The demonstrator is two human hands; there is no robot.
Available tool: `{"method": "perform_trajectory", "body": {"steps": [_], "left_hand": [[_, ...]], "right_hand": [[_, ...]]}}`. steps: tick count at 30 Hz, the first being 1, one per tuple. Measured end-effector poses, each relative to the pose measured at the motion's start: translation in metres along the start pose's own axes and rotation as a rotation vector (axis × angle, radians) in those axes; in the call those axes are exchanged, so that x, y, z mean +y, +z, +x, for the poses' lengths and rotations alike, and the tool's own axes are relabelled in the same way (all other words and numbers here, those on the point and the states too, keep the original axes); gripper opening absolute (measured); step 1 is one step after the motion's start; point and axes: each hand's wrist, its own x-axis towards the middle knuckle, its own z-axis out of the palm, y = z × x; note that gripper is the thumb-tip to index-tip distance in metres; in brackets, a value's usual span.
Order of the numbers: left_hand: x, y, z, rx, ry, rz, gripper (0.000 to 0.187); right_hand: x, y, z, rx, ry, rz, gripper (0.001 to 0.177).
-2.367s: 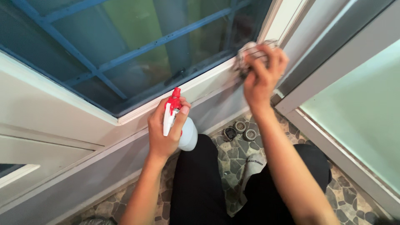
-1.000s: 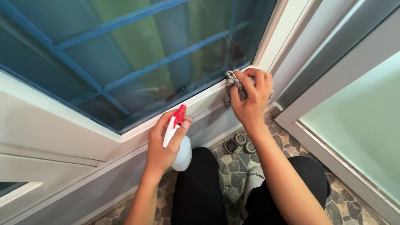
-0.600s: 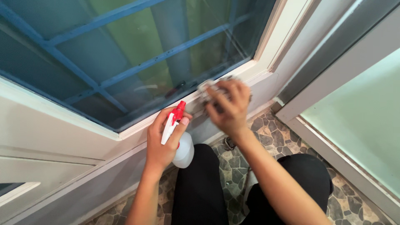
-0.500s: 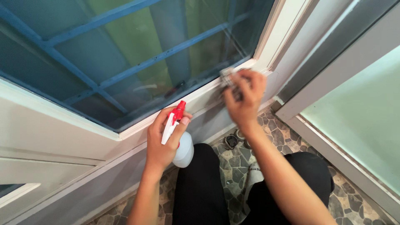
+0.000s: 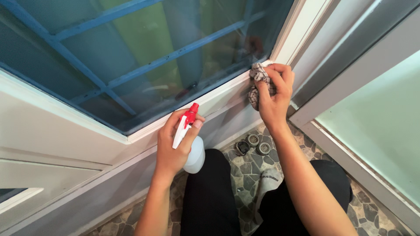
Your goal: The person sprays a glass cleaner onto a window and wipes the glass and frame with a cloth. They move from the upper pane down to the lower frame, cleaning the edges and corners.
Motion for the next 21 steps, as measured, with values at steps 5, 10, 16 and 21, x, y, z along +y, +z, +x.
{"method": "perform_trajectory", "body": {"steps": [5, 10, 16, 21], "left_hand": [[-0.001, 0.0, 0.0, 0.006, 0.006, -0.002, 0.027], [-0.002, 0.0, 0.0, 0.006, 0.015, -0.001, 0.027], [-0.003, -0.002, -0.001, 0.001, 0.01, -0.001, 0.029], [-0.002, -0.002, -0.001, 0.017, 0.004, 0.019, 0.03]], "right_hand": [[-0.01, 0.003, -0.006, -0.012, -0.114, -0.089, 0.02], [-0.016, 0.001, -0.005, -0.071, -0.205, -0.105, 0.023], [0.002, -0.011, 0.004, -0.049, -0.124, -0.065, 0.019], [0.006, -0.012, 0.002, -0.084, -0.072, -0.004, 0.018]]}}
